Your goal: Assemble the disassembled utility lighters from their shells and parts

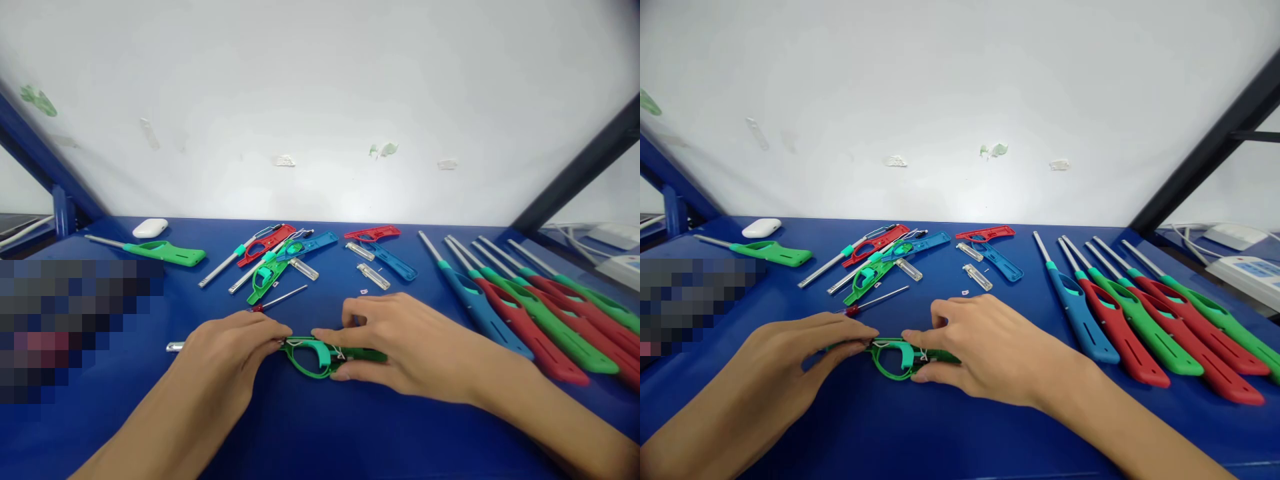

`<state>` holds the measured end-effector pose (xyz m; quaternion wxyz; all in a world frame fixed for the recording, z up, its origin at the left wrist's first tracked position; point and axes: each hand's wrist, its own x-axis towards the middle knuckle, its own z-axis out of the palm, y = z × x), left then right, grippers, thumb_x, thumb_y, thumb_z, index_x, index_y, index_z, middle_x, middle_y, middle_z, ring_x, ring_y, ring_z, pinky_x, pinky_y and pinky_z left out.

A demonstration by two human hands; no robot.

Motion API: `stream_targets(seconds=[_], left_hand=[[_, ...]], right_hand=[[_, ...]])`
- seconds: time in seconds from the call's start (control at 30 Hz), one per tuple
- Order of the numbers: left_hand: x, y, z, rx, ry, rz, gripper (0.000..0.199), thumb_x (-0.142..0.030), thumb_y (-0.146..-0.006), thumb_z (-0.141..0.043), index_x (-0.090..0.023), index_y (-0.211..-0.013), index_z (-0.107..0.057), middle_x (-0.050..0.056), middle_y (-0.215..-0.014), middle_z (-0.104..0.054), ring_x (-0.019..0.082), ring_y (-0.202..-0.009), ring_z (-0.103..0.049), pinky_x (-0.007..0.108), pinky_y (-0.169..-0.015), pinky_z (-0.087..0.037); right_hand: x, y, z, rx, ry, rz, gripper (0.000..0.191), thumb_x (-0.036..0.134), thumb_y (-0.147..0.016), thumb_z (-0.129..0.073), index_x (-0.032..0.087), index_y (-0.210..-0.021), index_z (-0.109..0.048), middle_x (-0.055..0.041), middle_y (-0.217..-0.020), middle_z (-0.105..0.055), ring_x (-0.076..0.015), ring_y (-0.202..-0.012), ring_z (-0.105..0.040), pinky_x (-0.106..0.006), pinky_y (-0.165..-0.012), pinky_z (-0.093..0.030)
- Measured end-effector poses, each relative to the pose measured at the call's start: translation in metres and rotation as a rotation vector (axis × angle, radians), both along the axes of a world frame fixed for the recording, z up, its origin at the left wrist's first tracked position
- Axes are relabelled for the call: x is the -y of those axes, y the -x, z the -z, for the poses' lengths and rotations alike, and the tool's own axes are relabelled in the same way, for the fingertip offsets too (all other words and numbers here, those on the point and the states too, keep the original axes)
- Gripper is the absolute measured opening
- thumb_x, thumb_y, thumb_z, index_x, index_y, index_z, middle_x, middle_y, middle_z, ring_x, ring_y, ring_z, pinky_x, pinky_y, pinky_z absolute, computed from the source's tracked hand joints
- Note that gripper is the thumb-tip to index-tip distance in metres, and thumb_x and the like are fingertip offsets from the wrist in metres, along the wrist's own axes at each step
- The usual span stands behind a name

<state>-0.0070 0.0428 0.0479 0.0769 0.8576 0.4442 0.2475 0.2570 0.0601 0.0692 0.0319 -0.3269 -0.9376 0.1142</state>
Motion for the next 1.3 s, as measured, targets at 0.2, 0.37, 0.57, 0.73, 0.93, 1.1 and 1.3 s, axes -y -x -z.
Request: stream_targets(seconds=[0.2,0.37,0.57,0.73,0.93,1.1,1.3], left_hand=[[0.003,0.004,0.02,0.007,-0.033,-0.067,0.037,-0.014,-0.097,-0.044,-0.024,-0.104,-0.079,0.004,-0.105,-0.079,0.021,-0.094,-0.075,0.034,-0.087,-0.06],[0.005,0.006,0.022,-0.078,0.01,-0.207,0.035,-0.02,-0.095,-0.046,-0.026,-0.101,-0.08,0.005,-0.106,-0.079,0.028,-0.094,-0.075,0.047,-0.086,-0.061],[0.003,0.002,0.006,-0.094,-0.015,-0.148,0.038,-0.013,-0.093,-0.045,-0.024,-0.093,-0.081,0.004,-0.099,-0.081,0.024,-0.085,-0.076,0.037,-0.08,-0.061],[0.005,0.006,0.012,-0.026,0.05,-0.161,0.027,-0.023,-0.097,-0.053,-0.029,-0.096,-0.079,0.001,-0.099,-0.077,0.023,-0.088,-0.073,0.037,-0.083,-0.057],[0.001,0.011,0.024,-0.001,0.068,-0.148,0.024,-0.029,-0.099,-0.055,-0.032,-0.108,-0.078,0.002,-0.105,-0.073,0.024,-0.094,-0.071,0.037,-0.082,-0.055],[-0.003,0.011,0.03,-0.028,0.028,-0.137,0.031,-0.024,-0.099,-0.05,-0.034,-0.112,-0.076,0.001,-0.102,-0.071,0.023,-0.089,-0.071,0.034,-0.073,-0.054],[-0.004,0.016,0.026,-0.18,0.003,-0.022,0.036,-0.014,-0.102,-0.041,-0.03,-0.114,-0.072,0.002,-0.109,-0.068,0.021,-0.086,-0.071,0.035,-0.074,-0.054]], right_hand=[[0.001,0.0,0.0,-0.002,0.011,0.005,0.044,0.055,-0.104,-0.054,0.036,-0.143,-0.063,-0.003,-0.099,-0.063,-0.0191,-0.083,-0.065,-0.032,-0.07,-0.046],[0.0,0.001,-0.001,0.012,0.009,0.022,0.044,0.053,-0.104,-0.056,0.036,-0.143,-0.062,-0.0025,-0.099,-0.063,-0.0185,-0.083,-0.065,-0.031,-0.07,-0.047],[0.0,0.002,0.0,0.019,-0.001,0.014,0.044,0.053,-0.104,-0.055,0.036,-0.144,-0.062,-0.0021,-0.099,-0.062,-0.0181,-0.082,-0.064,-0.031,-0.068,-0.046],[0.0,0.001,-0.001,0.023,-0.007,0.016,0.043,0.054,-0.104,-0.054,0.037,-0.142,-0.062,-0.0017,-0.098,-0.062,-0.0179,-0.08,-0.064,-0.031,-0.068,-0.045],[0.001,0.001,-0.001,0.025,-0.011,0.016,0.042,0.054,-0.104,-0.054,0.036,-0.141,-0.063,-0.0019,-0.098,-0.062,-0.018,-0.08,-0.064,-0.031,-0.068,-0.045],[0.002,0.001,0.001,0.019,-0.009,0.017,0.041,0.053,-0.105,-0.053,0.036,-0.14,-0.064,-0.002,-0.098,-0.062,-0.0177,-0.08,-0.064,-0.03,-0.068,-0.045],[0.001,0.001,0.002,0.013,-0.018,0.028,0.042,0.053,-0.104,-0.055,0.037,-0.142,-0.062,-0.0017,-0.098,-0.063,-0.0186,-0.082,-0.066,-0.031,-0.068,-0.046]])
